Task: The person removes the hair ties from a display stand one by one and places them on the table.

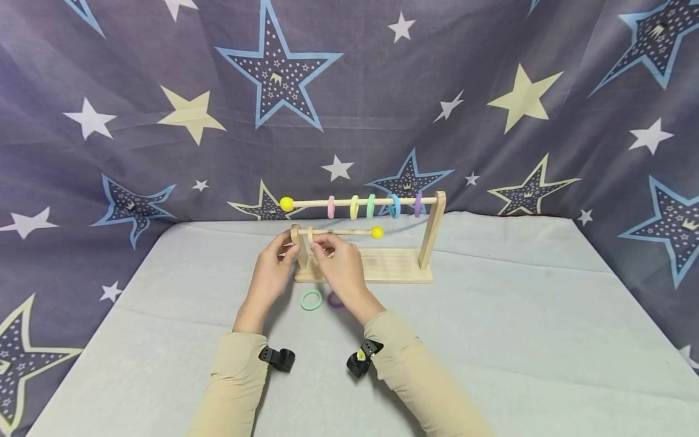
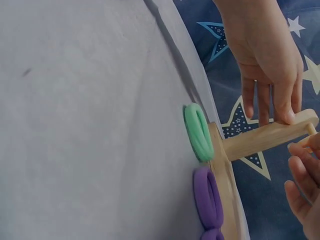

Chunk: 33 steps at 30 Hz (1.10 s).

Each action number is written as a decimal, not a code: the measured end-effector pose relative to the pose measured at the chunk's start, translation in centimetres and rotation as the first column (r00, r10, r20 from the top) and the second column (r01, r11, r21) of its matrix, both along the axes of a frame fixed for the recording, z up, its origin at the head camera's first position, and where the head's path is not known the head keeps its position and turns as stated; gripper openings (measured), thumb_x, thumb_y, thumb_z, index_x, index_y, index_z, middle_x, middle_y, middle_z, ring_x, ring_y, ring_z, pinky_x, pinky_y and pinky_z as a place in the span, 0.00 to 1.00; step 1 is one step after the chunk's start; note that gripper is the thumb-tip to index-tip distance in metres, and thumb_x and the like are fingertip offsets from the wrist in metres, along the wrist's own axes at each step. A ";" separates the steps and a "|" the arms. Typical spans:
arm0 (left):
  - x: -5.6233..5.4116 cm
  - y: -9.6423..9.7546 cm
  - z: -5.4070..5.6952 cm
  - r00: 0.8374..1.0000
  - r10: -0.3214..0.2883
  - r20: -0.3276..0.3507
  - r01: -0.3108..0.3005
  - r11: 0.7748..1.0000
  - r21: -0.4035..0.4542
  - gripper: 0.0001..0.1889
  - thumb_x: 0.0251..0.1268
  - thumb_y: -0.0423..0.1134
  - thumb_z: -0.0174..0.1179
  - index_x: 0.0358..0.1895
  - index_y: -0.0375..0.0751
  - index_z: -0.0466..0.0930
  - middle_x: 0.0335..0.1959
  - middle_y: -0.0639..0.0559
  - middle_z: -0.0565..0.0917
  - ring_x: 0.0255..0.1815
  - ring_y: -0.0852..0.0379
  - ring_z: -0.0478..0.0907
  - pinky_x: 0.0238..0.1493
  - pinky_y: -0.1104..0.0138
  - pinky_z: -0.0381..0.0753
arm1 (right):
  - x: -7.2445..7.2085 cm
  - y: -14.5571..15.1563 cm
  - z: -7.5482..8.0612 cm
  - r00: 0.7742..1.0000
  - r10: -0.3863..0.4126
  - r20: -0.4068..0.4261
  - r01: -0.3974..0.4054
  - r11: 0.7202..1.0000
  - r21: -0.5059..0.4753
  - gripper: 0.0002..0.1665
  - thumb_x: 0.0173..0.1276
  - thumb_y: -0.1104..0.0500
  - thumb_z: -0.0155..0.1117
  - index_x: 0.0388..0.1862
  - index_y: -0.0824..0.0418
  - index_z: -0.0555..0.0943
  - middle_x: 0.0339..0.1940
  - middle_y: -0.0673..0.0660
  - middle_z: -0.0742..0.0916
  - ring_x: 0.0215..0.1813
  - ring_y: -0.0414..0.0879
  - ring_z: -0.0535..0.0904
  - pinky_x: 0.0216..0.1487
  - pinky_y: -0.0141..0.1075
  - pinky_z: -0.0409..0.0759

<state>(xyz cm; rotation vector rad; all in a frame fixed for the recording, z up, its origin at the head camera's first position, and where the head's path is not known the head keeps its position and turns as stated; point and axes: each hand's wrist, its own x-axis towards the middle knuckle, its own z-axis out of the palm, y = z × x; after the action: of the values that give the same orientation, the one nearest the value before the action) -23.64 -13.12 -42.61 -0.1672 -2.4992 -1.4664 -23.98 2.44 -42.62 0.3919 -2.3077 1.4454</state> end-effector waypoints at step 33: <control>0.0 0.0 -0.1 1.000 0.000 0.006 0.000 1.000 -0.003 0.23 0.74 0.37 0.57 0.69 0.39 0.70 0.61 0.42 0.79 0.58 0.48 0.79 0.57 0.56 0.77 | 1.2 6.9 1.2 0.999 -0.005 -0.035 0.007 0.998 0.060 0.07 0.67 0.63 0.69 0.40 0.66 0.86 0.33 0.58 0.89 0.34 0.49 0.85 0.37 0.41 0.82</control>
<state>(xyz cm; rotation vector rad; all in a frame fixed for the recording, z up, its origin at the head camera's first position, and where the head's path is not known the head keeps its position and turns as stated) -23.61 -13.11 -42.73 -0.1638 -2.5059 -1.4650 -22.74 9.32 -41.38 0.4235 -2.3270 1.3577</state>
